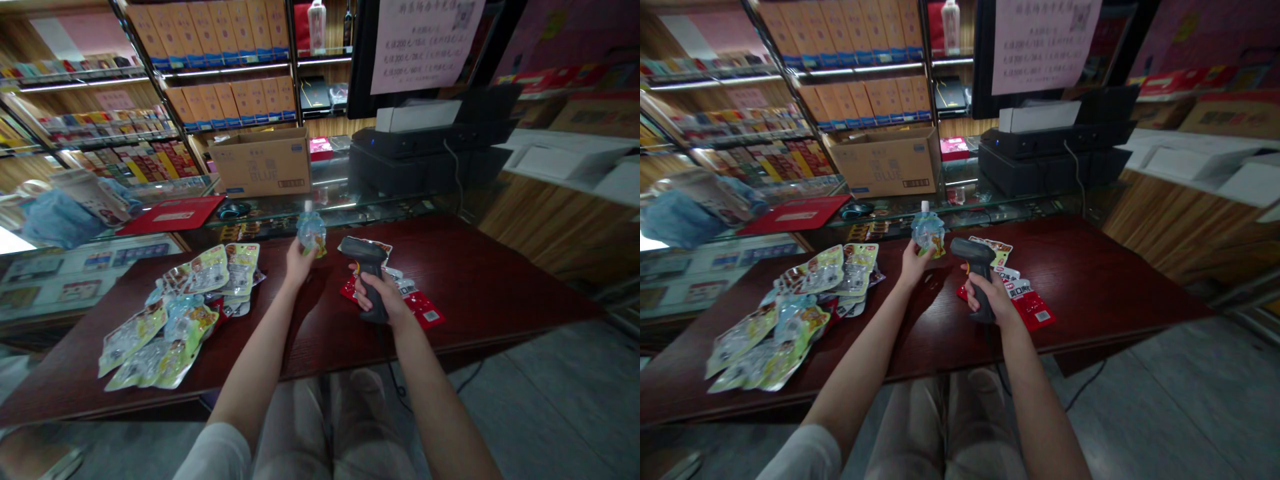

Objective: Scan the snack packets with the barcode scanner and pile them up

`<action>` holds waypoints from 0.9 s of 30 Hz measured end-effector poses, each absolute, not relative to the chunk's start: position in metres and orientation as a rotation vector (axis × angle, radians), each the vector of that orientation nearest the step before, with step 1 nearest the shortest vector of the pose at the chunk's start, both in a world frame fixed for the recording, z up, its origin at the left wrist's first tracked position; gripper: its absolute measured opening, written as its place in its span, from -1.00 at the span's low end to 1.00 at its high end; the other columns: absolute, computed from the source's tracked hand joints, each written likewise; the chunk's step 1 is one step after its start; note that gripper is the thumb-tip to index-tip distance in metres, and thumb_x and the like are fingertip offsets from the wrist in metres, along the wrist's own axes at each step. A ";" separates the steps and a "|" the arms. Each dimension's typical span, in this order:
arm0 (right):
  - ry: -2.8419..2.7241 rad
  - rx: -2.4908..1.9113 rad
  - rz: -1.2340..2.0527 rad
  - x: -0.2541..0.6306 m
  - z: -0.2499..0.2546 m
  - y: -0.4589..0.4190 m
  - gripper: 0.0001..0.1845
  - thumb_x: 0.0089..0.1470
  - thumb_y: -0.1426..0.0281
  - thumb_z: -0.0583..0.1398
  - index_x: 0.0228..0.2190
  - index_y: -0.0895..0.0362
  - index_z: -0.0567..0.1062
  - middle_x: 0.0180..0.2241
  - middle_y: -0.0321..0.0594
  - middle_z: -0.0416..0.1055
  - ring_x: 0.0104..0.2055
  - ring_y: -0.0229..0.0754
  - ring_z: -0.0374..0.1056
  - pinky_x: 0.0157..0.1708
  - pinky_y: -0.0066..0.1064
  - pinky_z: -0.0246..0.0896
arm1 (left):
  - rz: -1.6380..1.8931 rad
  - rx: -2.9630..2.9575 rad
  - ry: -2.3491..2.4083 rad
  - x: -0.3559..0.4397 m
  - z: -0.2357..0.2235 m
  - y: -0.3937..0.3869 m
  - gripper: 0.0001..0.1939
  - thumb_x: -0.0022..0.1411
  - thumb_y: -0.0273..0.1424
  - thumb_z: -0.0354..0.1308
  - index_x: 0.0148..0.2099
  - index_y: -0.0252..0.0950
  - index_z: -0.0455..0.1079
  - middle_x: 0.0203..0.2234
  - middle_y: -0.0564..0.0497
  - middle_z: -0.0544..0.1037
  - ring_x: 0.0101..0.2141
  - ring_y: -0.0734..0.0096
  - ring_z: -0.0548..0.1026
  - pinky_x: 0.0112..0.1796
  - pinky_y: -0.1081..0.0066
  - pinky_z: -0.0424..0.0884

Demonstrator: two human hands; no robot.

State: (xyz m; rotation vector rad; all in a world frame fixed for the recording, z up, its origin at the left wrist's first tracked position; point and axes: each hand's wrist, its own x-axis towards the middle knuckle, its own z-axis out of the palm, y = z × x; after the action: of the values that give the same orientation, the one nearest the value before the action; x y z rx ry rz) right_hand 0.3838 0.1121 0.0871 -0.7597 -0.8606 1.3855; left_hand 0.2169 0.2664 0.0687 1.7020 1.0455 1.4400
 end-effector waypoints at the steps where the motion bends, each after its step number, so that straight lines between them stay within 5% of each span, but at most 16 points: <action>1: -0.860 -0.755 1.383 0.384 0.088 0.111 -0.58 0.00 0.25 0.27 -0.11 0.15 0.38 -0.64 -0.47 0.25 -0.76 -0.42 0.06 -0.75 -0.53 -0.02 | 1.444 1.725 1.056 0.216 0.071 0.265 -0.60 0.05 -0.35 0.23 -0.03 -0.32 0.42 -0.15 -0.11 0.57 -0.15 0.26 0.53 -0.04 0.28 0.40; 9: -0.872 -0.768 1.396 0.384 0.094 0.107 -0.54 0.02 0.25 0.26 -0.05 0.15 0.37 -0.63 -0.45 0.26 -0.74 -0.41 0.08 -0.74 -0.52 -0.01 | 1.398 1.779 1.370 0.177 0.106 0.245 -0.57 0.05 -0.41 0.21 0.02 -0.26 0.43 -0.22 -0.05 0.59 -0.21 0.24 0.53 -0.08 0.31 0.38; 18: -0.881 -0.801 1.414 0.383 0.093 0.108 -0.52 -0.01 0.25 0.28 -0.06 0.14 0.36 -0.63 -0.46 0.25 -0.75 -0.40 0.07 -0.75 -0.52 -0.04 | 1.388 1.779 2.033 0.084 0.148 0.211 -0.73 0.22 -0.21 0.00 -0.20 -0.27 0.40 -0.36 -0.07 0.55 -0.24 0.18 0.49 -0.16 0.30 0.36; 27: -0.878 -0.809 1.397 0.384 0.087 0.110 -0.52 0.00 0.24 0.28 -0.05 0.13 0.37 -0.63 -0.44 0.25 -0.75 -0.39 0.06 -0.75 -0.50 -0.05 | 1.152 1.351 2.397 -0.004 0.166 0.239 -0.62 0.19 -0.26 0.02 -0.01 -0.39 0.34 -0.10 -0.38 0.52 -0.03 -0.17 0.46 -0.04 0.01 0.34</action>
State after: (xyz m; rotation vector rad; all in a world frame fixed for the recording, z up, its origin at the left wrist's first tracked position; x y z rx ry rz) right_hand 0.3839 0.1101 0.0872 -0.8092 -0.8781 1.3966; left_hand -0.0037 0.2387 0.1659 1.3511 2.3966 1.1520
